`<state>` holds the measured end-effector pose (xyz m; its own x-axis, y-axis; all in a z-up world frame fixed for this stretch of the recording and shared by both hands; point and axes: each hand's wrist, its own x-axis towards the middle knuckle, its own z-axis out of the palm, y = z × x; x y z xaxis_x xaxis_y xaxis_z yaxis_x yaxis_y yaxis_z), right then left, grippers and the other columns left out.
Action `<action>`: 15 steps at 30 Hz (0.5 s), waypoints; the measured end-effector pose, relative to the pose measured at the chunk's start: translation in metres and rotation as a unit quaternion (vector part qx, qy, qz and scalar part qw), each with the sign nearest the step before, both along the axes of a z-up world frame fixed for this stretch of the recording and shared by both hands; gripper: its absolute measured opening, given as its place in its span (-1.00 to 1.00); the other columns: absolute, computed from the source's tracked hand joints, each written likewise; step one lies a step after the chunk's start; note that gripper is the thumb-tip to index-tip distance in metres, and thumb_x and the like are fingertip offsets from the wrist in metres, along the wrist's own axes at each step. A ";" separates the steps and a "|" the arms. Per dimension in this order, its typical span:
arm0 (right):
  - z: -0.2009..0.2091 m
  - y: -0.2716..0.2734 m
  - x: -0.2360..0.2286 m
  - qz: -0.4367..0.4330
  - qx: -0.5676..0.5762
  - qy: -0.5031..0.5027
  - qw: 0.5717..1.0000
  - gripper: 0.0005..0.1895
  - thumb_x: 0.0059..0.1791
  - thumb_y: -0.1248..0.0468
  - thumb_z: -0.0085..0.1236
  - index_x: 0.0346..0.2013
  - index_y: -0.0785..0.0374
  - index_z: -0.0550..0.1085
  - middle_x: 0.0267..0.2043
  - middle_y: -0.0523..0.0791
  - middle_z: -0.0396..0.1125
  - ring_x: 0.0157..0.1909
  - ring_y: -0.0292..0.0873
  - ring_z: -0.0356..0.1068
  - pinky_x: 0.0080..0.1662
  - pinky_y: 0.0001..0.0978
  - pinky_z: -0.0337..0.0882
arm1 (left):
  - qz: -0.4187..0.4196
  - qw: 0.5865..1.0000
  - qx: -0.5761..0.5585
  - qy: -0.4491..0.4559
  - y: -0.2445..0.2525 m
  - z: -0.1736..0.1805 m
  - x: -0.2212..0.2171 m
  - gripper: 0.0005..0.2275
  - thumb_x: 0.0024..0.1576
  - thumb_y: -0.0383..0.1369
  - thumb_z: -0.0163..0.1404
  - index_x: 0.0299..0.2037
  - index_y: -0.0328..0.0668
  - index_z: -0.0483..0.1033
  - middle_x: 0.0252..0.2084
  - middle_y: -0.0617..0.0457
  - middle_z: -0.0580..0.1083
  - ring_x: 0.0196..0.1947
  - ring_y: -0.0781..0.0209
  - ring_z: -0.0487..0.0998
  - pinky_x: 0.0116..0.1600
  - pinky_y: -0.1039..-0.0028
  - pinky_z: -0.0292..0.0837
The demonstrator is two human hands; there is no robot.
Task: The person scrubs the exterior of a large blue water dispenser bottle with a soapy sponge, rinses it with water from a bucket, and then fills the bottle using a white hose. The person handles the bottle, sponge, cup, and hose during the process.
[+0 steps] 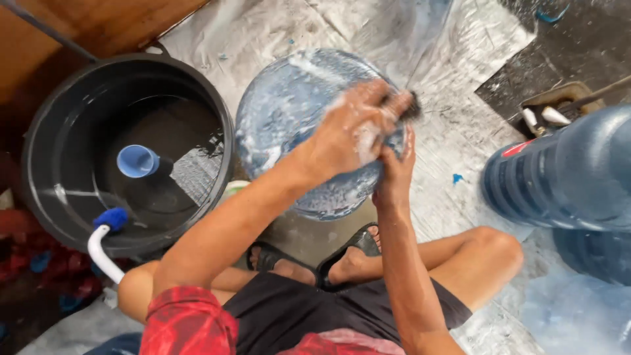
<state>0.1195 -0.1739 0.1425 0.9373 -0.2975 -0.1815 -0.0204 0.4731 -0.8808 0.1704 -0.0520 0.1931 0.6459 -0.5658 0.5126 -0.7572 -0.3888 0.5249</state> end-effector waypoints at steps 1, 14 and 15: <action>0.011 0.004 0.000 0.000 0.005 0.003 1.000 -0.14 -0.34 0.27 0.06 0.26 0.22 0.08 0.00 -0.05 0.23 -0.11 -0.19 0.27 -0.17 -0.39 0.31 | 0.000 1.000 0.005 0.003 0.010 -0.008 0.030 -0.92 0.01 -0.51 0.00 -0.39 -0.07 0.46 0.23 0.04 0.25 0.29 -0.22 0.19 0.34 0.00 0.05; 0.016 0.008 0.004 0.031 -0.129 -0.115 0.984 -0.21 -0.27 0.13 0.12 0.23 0.22 0.18 0.29 -0.04 0.08 0.26 -0.18 0.10 0.03 -0.37 0.31 | 0.233 0.970 0.063 0.003 0.000 0.037 0.023 -0.74 -0.01 -0.64 -0.22 -0.17 -0.28 0.44 -0.12 -0.20 0.37 -0.28 -0.06 0.44 -0.48 0.34 0.46; 0.006 0.005 0.010 0.041 -0.110 -0.145 0.982 -0.17 -0.28 0.07 0.15 0.23 0.25 0.17 0.22 -0.03 0.17 0.19 -0.18 0.19 0.10 -0.43 0.29 | 0.109 0.992 0.038 0.053 -0.007 0.082 -0.018 -0.70 0.04 -0.80 -0.24 -0.09 -0.37 0.39 -0.10 -0.21 0.32 -0.44 0.15 0.49 -0.64 0.72 0.46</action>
<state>0.1295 -0.1692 0.1490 0.9628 -0.2204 0.1566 0.2159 0.2780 -0.9360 0.1523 -0.0590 0.2756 0.8047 -0.4417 0.3968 -0.5935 -0.5781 0.5600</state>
